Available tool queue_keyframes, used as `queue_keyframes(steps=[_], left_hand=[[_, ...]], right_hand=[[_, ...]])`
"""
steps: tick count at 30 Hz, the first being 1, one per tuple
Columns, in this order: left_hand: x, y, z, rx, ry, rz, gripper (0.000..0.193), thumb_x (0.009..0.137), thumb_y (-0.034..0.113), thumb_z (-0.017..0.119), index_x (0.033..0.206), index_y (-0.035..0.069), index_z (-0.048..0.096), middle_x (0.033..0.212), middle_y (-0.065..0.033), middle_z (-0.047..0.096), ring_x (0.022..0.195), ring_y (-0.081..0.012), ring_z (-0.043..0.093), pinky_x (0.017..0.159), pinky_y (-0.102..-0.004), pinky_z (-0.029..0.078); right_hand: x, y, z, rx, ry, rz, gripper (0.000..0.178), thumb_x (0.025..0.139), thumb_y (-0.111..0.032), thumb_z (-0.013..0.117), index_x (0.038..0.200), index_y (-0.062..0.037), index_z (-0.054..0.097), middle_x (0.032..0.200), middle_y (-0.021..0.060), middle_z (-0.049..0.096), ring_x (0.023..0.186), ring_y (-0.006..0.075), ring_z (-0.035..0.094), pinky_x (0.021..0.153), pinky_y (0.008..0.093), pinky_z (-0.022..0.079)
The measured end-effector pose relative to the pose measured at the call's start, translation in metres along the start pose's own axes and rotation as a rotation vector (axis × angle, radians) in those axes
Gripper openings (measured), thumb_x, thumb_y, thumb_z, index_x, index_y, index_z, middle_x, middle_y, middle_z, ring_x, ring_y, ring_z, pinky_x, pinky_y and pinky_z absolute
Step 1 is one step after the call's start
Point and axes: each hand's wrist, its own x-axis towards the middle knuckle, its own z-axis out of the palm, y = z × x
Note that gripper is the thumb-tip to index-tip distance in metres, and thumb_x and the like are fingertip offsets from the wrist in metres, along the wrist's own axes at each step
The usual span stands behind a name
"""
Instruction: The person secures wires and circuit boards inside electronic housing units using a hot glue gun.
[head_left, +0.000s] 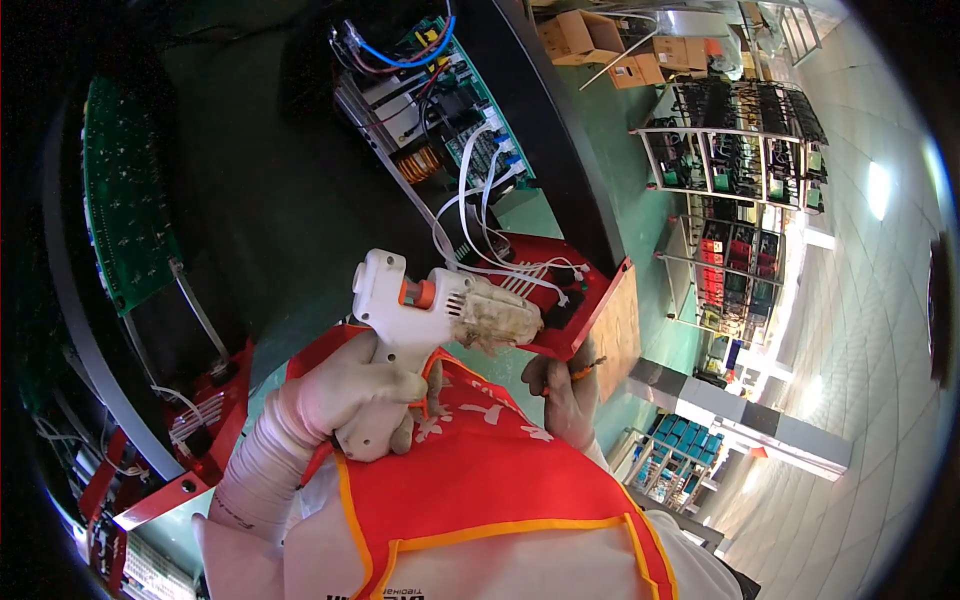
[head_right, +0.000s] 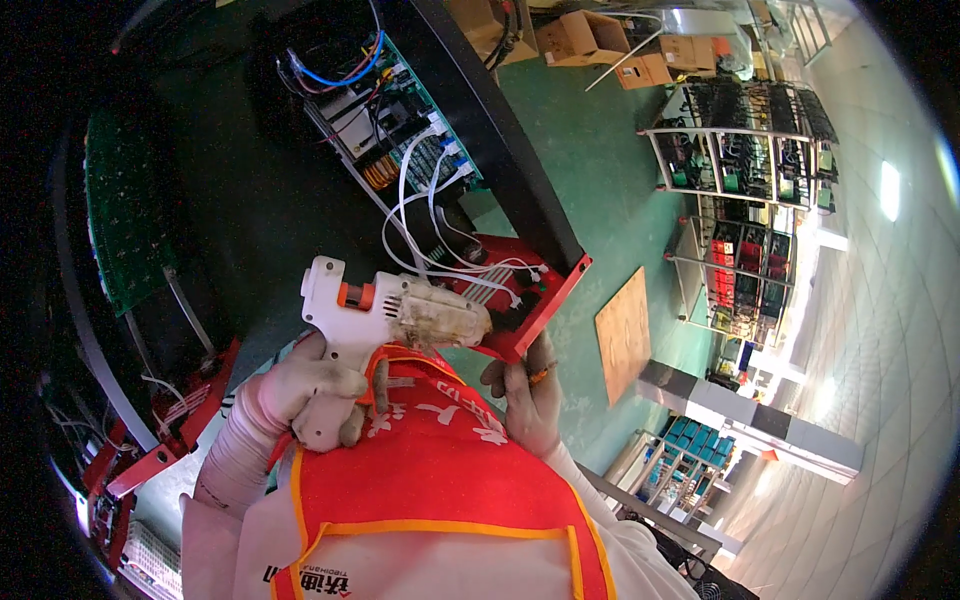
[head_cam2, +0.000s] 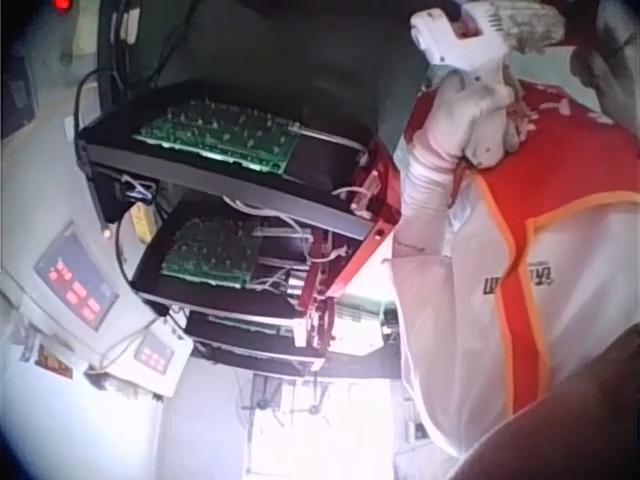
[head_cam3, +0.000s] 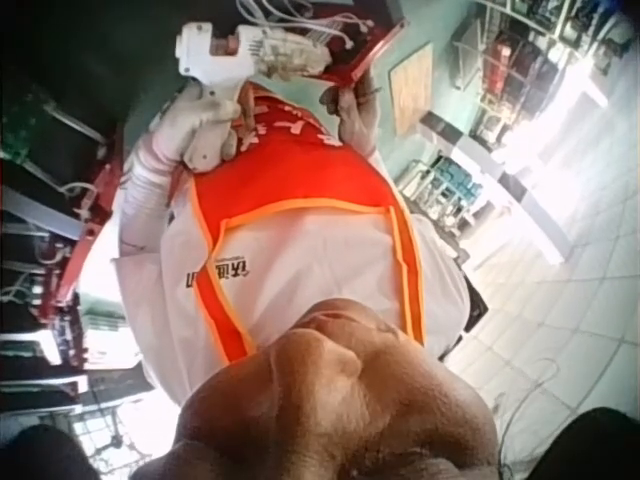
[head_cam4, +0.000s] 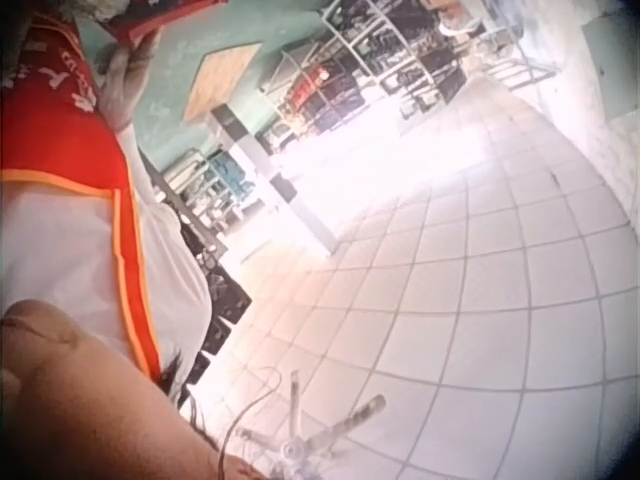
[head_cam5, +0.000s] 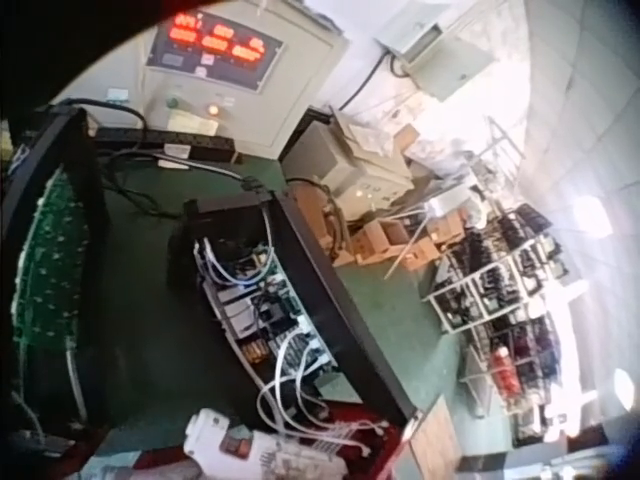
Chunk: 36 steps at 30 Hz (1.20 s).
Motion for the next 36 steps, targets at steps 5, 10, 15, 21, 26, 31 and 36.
queue_keyframes(steps=[5, 10, 15, 21, 26, 31, 36], left_hand=[[-0.004, 0.006, 0.007, -0.024, -0.006, 0.007, 0.043, 0.078, 0.015, 0.061, 0.114, -0.005, 0.05, 0.087, -0.0159, 0.061, 0.054, -0.0208, 0.062, 0.05, -0.0307, 0.053], [-0.01, 0.012, 0.014, -0.07, 0.065, 0.049, 0.055, 0.071, 0.013, 0.058, 0.122, -0.006, 0.046, 0.088, -0.0202, 0.062, 0.054, -0.0251, 0.064, 0.05, -0.0327, 0.054], [0.003, 0.022, 0.034, 0.026, 0.022, 0.016, 0.056, 0.078, 0.015, 0.065, 0.124, -0.006, 0.042, 0.087, -0.0142, 0.06, 0.057, -0.0209, 0.062, 0.051, -0.032, 0.053], [0.008, 0.03, 0.035, 0.173, -0.026, -0.005, 0.052, 0.078, 0.015, 0.065, 0.123, -0.004, 0.044, 0.086, -0.0125, 0.06, 0.057, -0.0194, 0.062, 0.05, -0.0312, 0.053], [0.003, 0.028, 0.035, 0.141, 0.009, 0.009, 0.046, 0.078, 0.015, 0.063, 0.117, -0.006, 0.049, 0.084, -0.013, 0.061, 0.057, -0.0192, 0.062, 0.052, -0.0308, 0.052], [0.005, 0.03, 0.034, 0.166, 0.044, 0.032, 0.049, 0.078, 0.015, 0.064, 0.12, -0.006, 0.049, 0.086, -0.0125, 0.062, 0.062, -0.0195, 0.063, 0.056, -0.0307, 0.052], [0.015, 0.032, 0.037, 0.168, 0.004, 0.095, 0.053, 0.078, 0.016, 0.065, 0.123, -0.006, 0.046, 0.092, -0.013, 0.062, 0.07, -0.0192, 0.064, 0.061, -0.032, 0.054]], right_hand=[[0.001, -0.007, 0.003, -0.022, 0.032, 0.037, 0.059, 0.098, -0.028, 0.049, 0.146, -0.0053, 0.025, 0.108, 0.0053, 0.059, 0.074, 0.009, 0.055, 0.059, 0.0206, 0.039], [0.0, -0.009, 0.0, -0.004, -0.006, 0.041, 0.056, 0.099, -0.023, 0.045, 0.148, -0.0075, 0.023, 0.105, 0.0057, 0.06, 0.077, 0.0081, 0.054, 0.06, 0.0205, 0.039], [0.0, -0.005, -0.002, 0.009, -0.049, 0.031, 0.054, 0.098, -0.015, 0.039, 0.149, -0.0077, 0.02, 0.1, 0.0056, 0.06, 0.076, 0.0072, 0.054, 0.06, 0.0201, 0.04], [0.005, -0.01, 0.01, -0.031, 0.092, 0.004, 0.056, 0.096, -0.033, 0.05, 0.141, -0.0031, 0.032, 0.085, 0.0079, 0.063, 0.058, 0.008, 0.046, 0.052, 0.0215, 0.034], [0.006, -0.015, 0.01, -0.034, 0.082, -0.002, 0.058, 0.096, -0.032, 0.051, 0.141, -0.0014, 0.031, 0.092, 0.007, 0.062, 0.063, 0.0075, 0.049, 0.054, 0.0213, 0.036], [0.002, -0.015, -0.002, -0.11, -0.052, 0.054, 0.06, 0.093, -0.001, 0.033, 0.151, -0.009, 0.016, 0.117, 0.0053, 0.055, 0.082, 0.0078, 0.054, 0.066, 0.02, 0.042], [0.003, -0.013, 0.005, -0.094, 0.063, 0.01, 0.058, 0.096, -0.031, 0.05, 0.141, -0.0001, 0.032, 0.099, 0.0052, 0.061, 0.072, 0.0086, 0.055, 0.059, 0.0208, 0.04]])
